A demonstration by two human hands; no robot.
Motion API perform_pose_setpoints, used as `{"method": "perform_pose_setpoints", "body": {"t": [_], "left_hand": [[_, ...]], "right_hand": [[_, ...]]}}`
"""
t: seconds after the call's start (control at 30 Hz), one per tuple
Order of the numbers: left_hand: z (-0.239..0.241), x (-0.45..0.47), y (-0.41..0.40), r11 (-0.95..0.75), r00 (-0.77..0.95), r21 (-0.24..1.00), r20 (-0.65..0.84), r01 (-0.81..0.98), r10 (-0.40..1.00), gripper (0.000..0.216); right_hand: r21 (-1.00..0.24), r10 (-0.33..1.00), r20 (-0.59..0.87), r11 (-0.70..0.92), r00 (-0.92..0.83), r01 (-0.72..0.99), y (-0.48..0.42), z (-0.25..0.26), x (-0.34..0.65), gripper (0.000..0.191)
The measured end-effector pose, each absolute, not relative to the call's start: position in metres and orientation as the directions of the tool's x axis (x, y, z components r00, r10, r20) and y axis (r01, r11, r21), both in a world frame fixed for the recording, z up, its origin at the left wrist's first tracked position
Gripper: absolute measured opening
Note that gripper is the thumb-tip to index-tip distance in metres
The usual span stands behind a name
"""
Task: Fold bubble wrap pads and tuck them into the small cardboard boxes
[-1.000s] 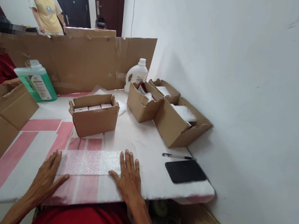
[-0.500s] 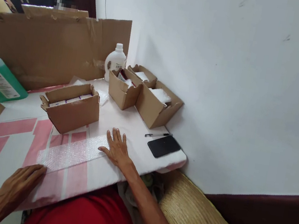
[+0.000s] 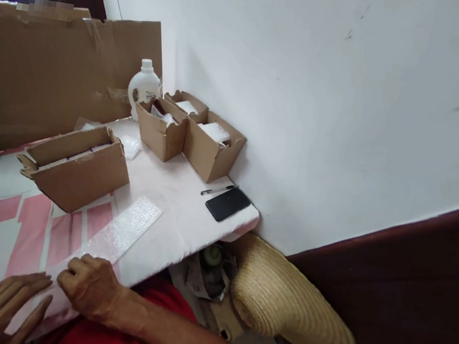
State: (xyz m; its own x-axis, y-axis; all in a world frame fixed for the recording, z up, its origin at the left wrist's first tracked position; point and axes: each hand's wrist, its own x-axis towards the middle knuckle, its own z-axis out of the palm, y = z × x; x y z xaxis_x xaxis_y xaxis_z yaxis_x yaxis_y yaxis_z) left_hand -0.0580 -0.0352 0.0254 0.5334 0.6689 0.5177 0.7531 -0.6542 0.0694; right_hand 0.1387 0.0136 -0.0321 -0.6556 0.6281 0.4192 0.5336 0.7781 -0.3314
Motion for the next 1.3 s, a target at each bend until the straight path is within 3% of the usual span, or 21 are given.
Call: {"method": "perform_pose_setpoints", "body": {"t": [0.1,0.17,0.23,0.3,0.4,0.5,0.6,0.8,1.0,1.07,1.17,1.23,1.3], "left_hand": [[0.030,-0.059,-0.030,-0.393,0.212,0.525,0.373,0.754,0.904,0.056],[0.021,-0.062,-0.017,-0.235,0.131,0.795,0.195,0.560,0.972,0.071],[0.004,-0.059,-0.001,-0.077,0.144,0.942,0.031,0.327,0.989,0.091],[-0.011,-0.047,0.012,0.077,0.149,0.968,-0.115,0.238,0.982,0.105],[-0.020,-0.017,0.022,0.176,0.074,0.922,-0.214,0.346,0.974,0.096],[-0.016,0.011,0.028,0.107,0.052,0.870,-0.150,0.481,0.987,0.073],[-0.015,0.025,0.035,0.027,0.074,0.860,-0.075,0.509,0.994,0.060],[-0.023,0.038,0.042,-0.006,0.044,0.851,-0.020,0.525,0.999,0.049],[-0.036,0.040,0.041,-0.098,0.041,0.748,0.094,0.657,0.995,0.043],[-0.037,0.040,0.038,-0.198,0.065,0.668,0.218,0.717,0.974,0.040],[-0.034,0.045,0.030,-0.395,0.170,0.403,0.490,0.826,0.855,0.034],[-0.033,0.053,0.021,-0.506,0.307,0.223,0.574,0.833,0.759,0.034],[-0.036,0.061,0.012,-0.600,0.450,0.116,0.553,0.792,0.701,0.033]], "right_hand": [[-0.621,0.717,0.469,0.683,-0.516,0.385,0.007,-0.037,0.164,0.017],[-0.848,0.854,0.374,0.473,-0.362,0.239,0.003,-0.035,0.182,0.020],[-0.974,0.957,0.172,0.200,-0.233,0.101,0.002,-0.029,0.196,0.026],[-1.000,0.986,0.022,0.022,-0.167,0.000,0.007,-0.022,0.208,0.032],[-1.000,0.994,-0.014,-0.014,-0.107,-0.007,0.024,-0.015,0.223,0.034],[-0.987,1.000,0.015,0.018,-0.023,0.159,0.046,-0.018,0.237,0.038],[-0.957,0.999,0.038,0.028,0.029,0.288,0.065,-0.024,0.248,0.039],[-0.864,0.993,0.071,0.016,0.090,0.503,0.087,-0.035,0.256,0.030],[-0.719,0.991,0.079,-0.017,0.105,0.695,0.097,-0.041,0.253,0.015],[-0.679,0.990,0.084,-0.024,0.111,0.733,0.095,-0.039,0.252,0.009],[-0.626,0.984,0.131,-0.013,0.122,0.779,0.088,-0.028,0.248,0.011],[-0.578,0.972,0.236,0.127,0.016,0.806,0.081,-0.020,0.243,0.019],[-0.516,0.908,0.347,0.392,-0.233,0.761,0.074,-0.016,0.237,0.025]]}}
